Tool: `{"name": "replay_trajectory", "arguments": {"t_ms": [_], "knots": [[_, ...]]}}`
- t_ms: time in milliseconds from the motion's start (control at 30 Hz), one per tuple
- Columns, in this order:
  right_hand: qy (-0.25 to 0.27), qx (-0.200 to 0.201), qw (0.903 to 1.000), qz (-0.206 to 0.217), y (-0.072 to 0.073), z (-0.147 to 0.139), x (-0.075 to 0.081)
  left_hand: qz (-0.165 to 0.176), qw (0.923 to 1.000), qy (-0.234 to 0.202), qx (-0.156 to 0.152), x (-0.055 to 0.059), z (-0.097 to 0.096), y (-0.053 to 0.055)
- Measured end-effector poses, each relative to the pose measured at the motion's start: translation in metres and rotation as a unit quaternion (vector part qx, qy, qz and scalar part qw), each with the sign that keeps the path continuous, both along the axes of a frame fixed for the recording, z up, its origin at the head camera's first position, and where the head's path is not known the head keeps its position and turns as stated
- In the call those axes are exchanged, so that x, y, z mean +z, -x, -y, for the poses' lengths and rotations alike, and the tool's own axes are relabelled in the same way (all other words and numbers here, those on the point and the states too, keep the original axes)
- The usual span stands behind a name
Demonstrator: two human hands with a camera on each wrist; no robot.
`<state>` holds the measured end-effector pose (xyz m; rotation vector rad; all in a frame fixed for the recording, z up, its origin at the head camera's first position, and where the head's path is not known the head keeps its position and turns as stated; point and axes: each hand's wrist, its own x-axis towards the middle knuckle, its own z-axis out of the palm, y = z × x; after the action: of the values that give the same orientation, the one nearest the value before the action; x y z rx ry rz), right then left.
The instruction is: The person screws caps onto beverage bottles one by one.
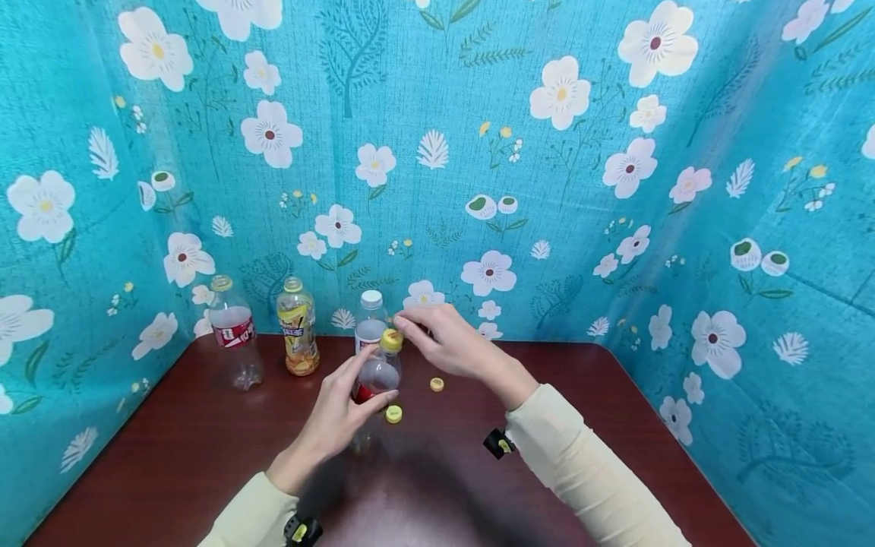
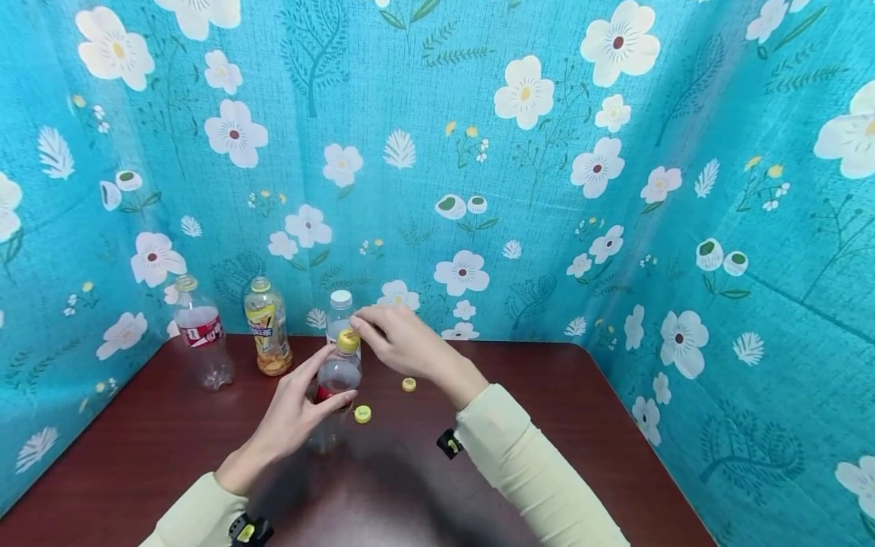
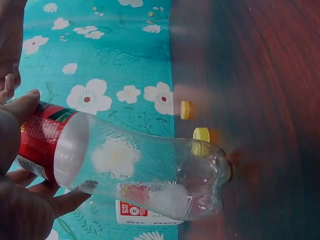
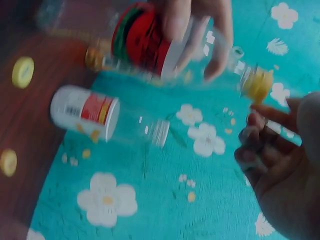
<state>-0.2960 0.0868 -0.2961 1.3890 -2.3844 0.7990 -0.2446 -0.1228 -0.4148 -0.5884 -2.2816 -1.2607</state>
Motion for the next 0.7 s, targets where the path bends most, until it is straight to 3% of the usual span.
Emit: {"name": "replay_trajectory", "arguments": {"t_ms": [267,567,700], "knots": [[-0.062,0.078,0.9950,0.005,0.009,-0.005,0.000,0.016,0.9997,0.011,-0.018,0.002,0.004,0.001],[-0.076,0.101,0.9920,0.010,0.010,-0.003,0.000,0.064,0.9943,0.019,-0.083,0.004,0.016,0.006],[-0.056,0.095,0.9937,-0.019,0.008,0.000,-0.002,0.056,0.9943,0.016,-0.089,0.003,0.017,0.007]]}}
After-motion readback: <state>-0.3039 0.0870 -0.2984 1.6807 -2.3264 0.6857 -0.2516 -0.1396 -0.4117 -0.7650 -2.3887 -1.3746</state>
